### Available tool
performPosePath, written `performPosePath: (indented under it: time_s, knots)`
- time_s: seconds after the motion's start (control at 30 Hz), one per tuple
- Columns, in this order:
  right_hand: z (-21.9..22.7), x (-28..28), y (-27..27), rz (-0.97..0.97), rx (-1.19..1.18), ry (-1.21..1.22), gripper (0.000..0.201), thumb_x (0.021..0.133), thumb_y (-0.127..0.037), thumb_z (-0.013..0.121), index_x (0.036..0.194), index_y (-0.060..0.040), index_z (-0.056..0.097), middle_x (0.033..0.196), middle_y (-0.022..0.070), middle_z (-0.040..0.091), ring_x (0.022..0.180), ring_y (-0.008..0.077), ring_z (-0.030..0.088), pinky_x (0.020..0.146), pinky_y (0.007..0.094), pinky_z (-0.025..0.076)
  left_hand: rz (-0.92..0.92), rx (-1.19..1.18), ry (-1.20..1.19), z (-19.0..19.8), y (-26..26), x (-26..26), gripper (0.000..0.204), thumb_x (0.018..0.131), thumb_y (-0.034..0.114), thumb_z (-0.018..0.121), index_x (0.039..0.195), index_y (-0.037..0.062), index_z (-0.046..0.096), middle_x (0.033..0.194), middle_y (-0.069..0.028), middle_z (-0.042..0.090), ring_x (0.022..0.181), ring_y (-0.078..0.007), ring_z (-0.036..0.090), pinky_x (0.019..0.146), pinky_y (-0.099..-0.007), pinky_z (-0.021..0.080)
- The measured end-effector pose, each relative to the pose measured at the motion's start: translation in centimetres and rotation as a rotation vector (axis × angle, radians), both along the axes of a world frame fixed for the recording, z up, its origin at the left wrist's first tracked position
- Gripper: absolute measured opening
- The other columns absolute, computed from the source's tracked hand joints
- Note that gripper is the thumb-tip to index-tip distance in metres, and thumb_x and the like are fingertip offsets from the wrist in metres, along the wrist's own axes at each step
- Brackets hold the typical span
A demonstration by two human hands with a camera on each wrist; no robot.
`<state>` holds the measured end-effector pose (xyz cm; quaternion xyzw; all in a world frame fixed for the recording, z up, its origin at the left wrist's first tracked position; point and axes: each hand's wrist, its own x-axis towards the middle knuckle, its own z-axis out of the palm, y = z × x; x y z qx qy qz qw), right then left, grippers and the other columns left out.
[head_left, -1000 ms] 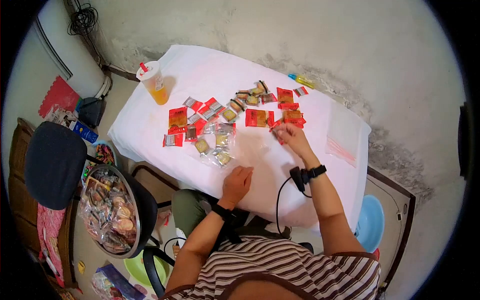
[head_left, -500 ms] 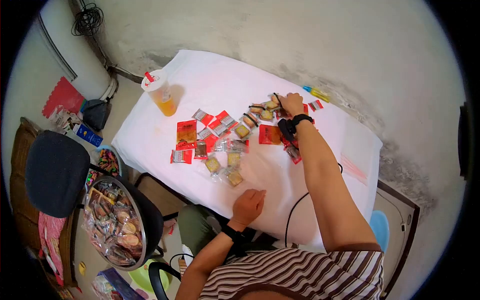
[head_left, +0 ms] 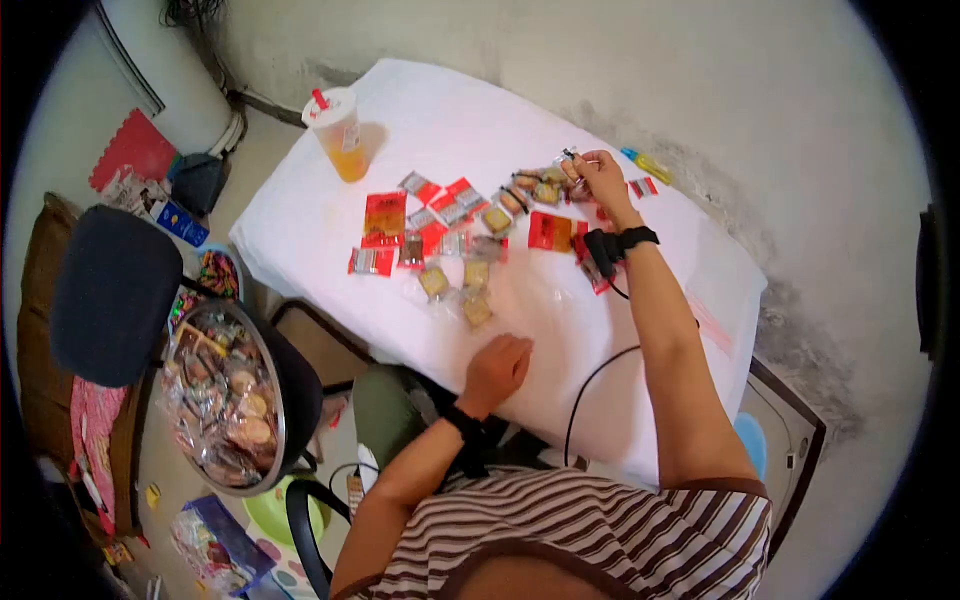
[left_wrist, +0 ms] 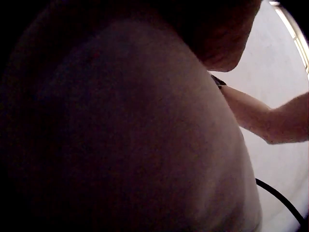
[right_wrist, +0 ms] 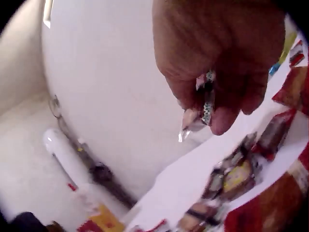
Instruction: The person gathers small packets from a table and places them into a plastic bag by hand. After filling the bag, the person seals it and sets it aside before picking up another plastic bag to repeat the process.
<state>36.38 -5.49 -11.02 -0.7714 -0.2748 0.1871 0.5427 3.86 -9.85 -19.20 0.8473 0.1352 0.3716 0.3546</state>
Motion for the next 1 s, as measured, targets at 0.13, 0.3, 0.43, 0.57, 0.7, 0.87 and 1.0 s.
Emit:
performPosePath:
  time_s: [0.13, 0.3, 0.43, 0.57, 0.7, 0.87, 1.0]
  knots:
    - [2.4, -6.3, -6.6, 0.411, 0.123, 0.318, 0.026, 0.085, -0.026, 0.059, 0.1, -0.0059, 0.053, 0.077, 0.0018, 0.059, 0.06, 0.0076, 0.055, 0.049, 0.0223, 0.045, 0.025, -0.101, -0.046, 0.2, 0.1, -0.1, 0.009, 0.078, 0.004, 0.059, 0.087, 0.0047, 0.06, 0.074, -0.0108, 0.055, 0.064, -0.0286, 0.055, 0.056, -0.0346, 0.046]
    - [2.3, -13.4, -15.4, 0.696, -0.133, 0.43, 0.027, 0.084, -0.017, 0.06, 0.108, -0.0055, 0.055, 0.082, 0.0023, 0.062, 0.059, 0.0071, 0.055, 0.048, 0.0201, 0.043, 0.063, -0.233, -0.071, 0.5, 0.2, 0.3, 0.008, 0.08, 0.003, 0.057, 0.088, 0.0021, 0.059, 0.074, -0.0118, 0.055, 0.062, -0.0265, 0.055, 0.055, -0.0323, 0.044]
    - [-1.2, -15.8, -16.0, 0.522, -0.158, 0.446, 0.026, 0.084, -0.017, 0.06, 0.106, -0.0049, 0.054, 0.075, 0.0025, 0.06, 0.056, 0.0087, 0.054, 0.045, 0.0202, 0.041, 0.147, -0.288, -0.176, 2.1, -0.4, 0.7, 0.007, 0.081, 0.002, 0.057, 0.088, 0.0011, 0.058, 0.073, -0.0124, 0.054, 0.061, -0.0258, 0.053, 0.054, -0.0322, 0.043]
    - [-2.6, -18.3, -13.1, 0.321, -0.034, 0.396, 0.024, 0.085, -0.015, 0.057, 0.106, -0.0048, 0.052, 0.08, 0.0051, 0.062, 0.062, 0.0099, 0.057, 0.047, 0.0213, 0.043, 0.161, -0.18, -0.202, 3.9, -0.8, 0.5, 0.008, 0.081, 0.001, 0.057, 0.089, 0.0004, 0.059, 0.074, -0.0127, 0.054, 0.061, -0.0263, 0.053, 0.055, -0.0326, 0.043]
    - [-3.2, -19.7, -10.0, 0.243, 0.015, 0.393, 0.031, 0.084, -0.012, 0.056, 0.113, -0.002, 0.051, 0.092, 0.004, 0.059, 0.073, 0.0106, 0.058, 0.06, 0.0223, 0.048, 0.13, -0.141, -0.234, 4.6, -0.7, 0.6, 0.012, 0.08, 0.0, 0.058, 0.091, 0.0004, 0.059, 0.074, -0.0125, 0.054, 0.064, -0.0268, 0.054, 0.056, -0.0327, 0.044]
    - [-6.9, -19.7, -6.0, 0.389, 0.505, 0.386, 0.048, 0.088, -0.006, 0.047, 0.133, 0.001, 0.033, 0.127, 0.0128, 0.045, 0.114, 0.019, 0.046, 0.096, 0.0283, 0.038, 0.139, -0.141, -0.244, 4.5, -0.3, 0.6, 0.01, 0.081, -0.001, 0.057, 0.091, 0.0, 0.059, 0.074, -0.0109, 0.052, 0.063, -0.0214, 0.052, 0.057, -0.0278, 0.042]
    - [-6.0, -19.5, -5.9, 0.418, 0.414, 0.371, 0.053, 0.088, -0.006, 0.046, 0.136, 0.0016, 0.025, 0.132, 0.0142, 0.04, 0.12, 0.0204, 0.04, 0.099, 0.0299, 0.034, 0.142, -0.182, -0.193, 4.2, 0.3, 0.5, 0.009, 0.081, 0.0, 0.058, 0.09, -0.0002, 0.059, 0.074, -0.0107, 0.053, 0.064, -0.0213, 0.052, 0.057, -0.0274, 0.042]
